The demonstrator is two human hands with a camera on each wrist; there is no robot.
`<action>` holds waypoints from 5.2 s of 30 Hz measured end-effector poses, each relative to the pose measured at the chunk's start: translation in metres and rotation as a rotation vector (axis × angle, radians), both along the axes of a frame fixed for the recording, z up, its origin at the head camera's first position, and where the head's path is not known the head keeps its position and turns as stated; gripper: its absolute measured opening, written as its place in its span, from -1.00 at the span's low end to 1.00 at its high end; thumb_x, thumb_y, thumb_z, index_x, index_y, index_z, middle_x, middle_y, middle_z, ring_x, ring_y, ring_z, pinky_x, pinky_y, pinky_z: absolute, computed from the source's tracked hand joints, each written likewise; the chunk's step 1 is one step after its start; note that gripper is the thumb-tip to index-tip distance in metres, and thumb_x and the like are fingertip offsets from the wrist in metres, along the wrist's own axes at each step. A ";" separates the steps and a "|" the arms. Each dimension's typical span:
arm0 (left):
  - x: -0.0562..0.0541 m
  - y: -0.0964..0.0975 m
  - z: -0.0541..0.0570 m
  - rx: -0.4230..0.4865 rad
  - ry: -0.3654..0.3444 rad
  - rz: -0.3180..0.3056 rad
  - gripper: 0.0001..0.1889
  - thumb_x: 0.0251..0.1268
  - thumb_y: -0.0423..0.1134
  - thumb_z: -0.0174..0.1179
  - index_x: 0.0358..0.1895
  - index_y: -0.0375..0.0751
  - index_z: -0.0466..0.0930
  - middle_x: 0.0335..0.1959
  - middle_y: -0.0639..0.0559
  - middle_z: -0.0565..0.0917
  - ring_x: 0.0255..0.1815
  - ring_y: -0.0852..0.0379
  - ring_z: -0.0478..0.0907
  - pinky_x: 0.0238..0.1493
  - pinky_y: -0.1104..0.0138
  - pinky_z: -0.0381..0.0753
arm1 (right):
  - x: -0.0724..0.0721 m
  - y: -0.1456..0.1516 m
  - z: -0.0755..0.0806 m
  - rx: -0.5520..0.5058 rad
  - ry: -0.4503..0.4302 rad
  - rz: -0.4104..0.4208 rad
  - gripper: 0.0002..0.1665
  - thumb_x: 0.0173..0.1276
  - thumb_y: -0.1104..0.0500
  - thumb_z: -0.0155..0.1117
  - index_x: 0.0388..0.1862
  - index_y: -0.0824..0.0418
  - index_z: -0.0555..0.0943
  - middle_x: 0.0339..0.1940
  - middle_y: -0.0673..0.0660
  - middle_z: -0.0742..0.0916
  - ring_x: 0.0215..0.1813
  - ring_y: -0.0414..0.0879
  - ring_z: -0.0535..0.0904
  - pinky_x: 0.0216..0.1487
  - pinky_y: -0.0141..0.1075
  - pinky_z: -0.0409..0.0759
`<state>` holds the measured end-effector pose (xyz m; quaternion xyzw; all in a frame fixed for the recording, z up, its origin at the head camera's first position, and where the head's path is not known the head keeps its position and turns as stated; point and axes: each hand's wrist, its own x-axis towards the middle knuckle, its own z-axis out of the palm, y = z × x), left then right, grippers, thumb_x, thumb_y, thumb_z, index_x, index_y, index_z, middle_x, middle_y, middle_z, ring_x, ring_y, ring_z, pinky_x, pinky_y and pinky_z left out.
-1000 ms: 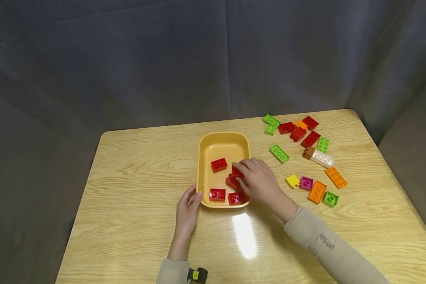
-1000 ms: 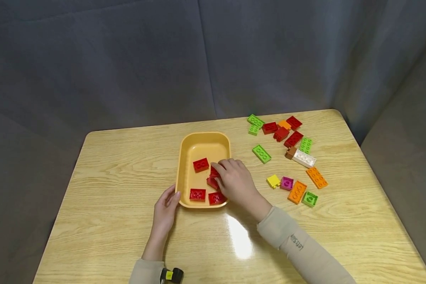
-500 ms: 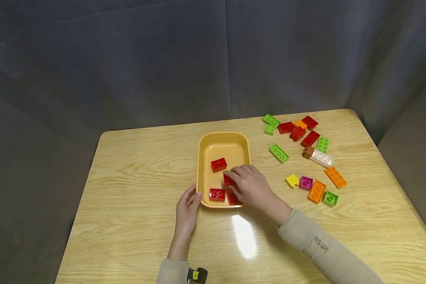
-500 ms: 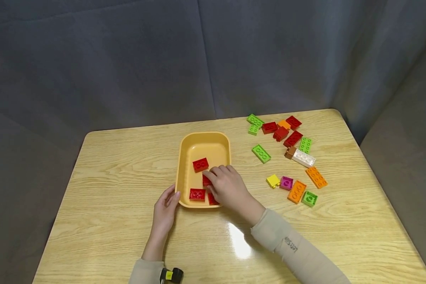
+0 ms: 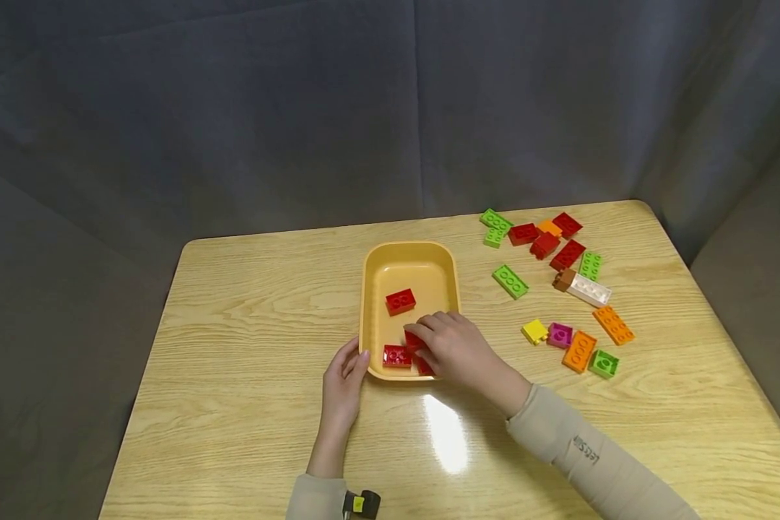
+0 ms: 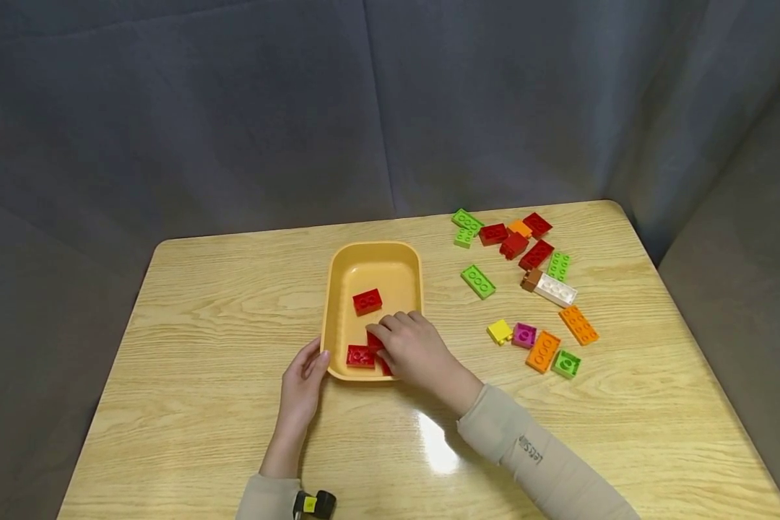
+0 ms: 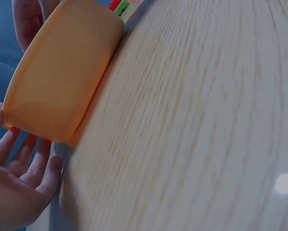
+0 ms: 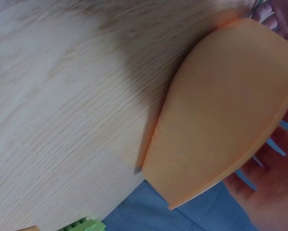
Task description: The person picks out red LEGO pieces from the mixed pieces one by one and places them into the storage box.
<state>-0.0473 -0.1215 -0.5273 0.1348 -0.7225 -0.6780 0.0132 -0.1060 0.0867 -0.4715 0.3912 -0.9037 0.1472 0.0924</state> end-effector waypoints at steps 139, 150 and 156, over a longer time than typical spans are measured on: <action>0.002 0.006 0.020 0.014 0.020 -0.030 -0.59 0.49 -0.33 0.12 0.31 -0.45 0.43 0.19 -0.39 0.55 0.19 -0.18 0.55 0.07 0.44 0.55 | -0.143 0.180 -0.007 0.072 -0.327 -0.771 -0.29 0.33 0.04 0.32 0.25 0.50 0.37 0.11 0.45 0.45 0.13 0.35 0.42 0.04 0.26 0.49; 0.000 0.005 0.009 -0.011 0.005 -0.022 -0.57 0.50 -0.30 0.12 0.33 -0.41 0.42 0.21 -0.35 0.55 0.20 -0.15 0.55 0.17 0.29 0.54 | -0.146 0.174 -0.016 0.125 -0.284 -0.752 -0.43 0.28 0.05 0.37 -0.03 0.52 0.47 -0.12 0.39 0.47 -0.15 0.32 0.55 -0.19 0.20 0.55; -0.002 0.005 0.003 -0.003 0.029 -0.032 -0.54 0.49 -0.23 0.15 0.34 -0.37 0.42 0.22 -0.32 0.56 0.21 -0.12 0.55 0.17 0.27 0.55 | -0.148 0.176 -0.020 0.123 -0.266 -0.765 -0.36 0.28 0.04 0.37 0.10 0.49 0.43 -0.14 0.41 0.53 -0.20 0.33 0.57 -0.20 0.19 0.54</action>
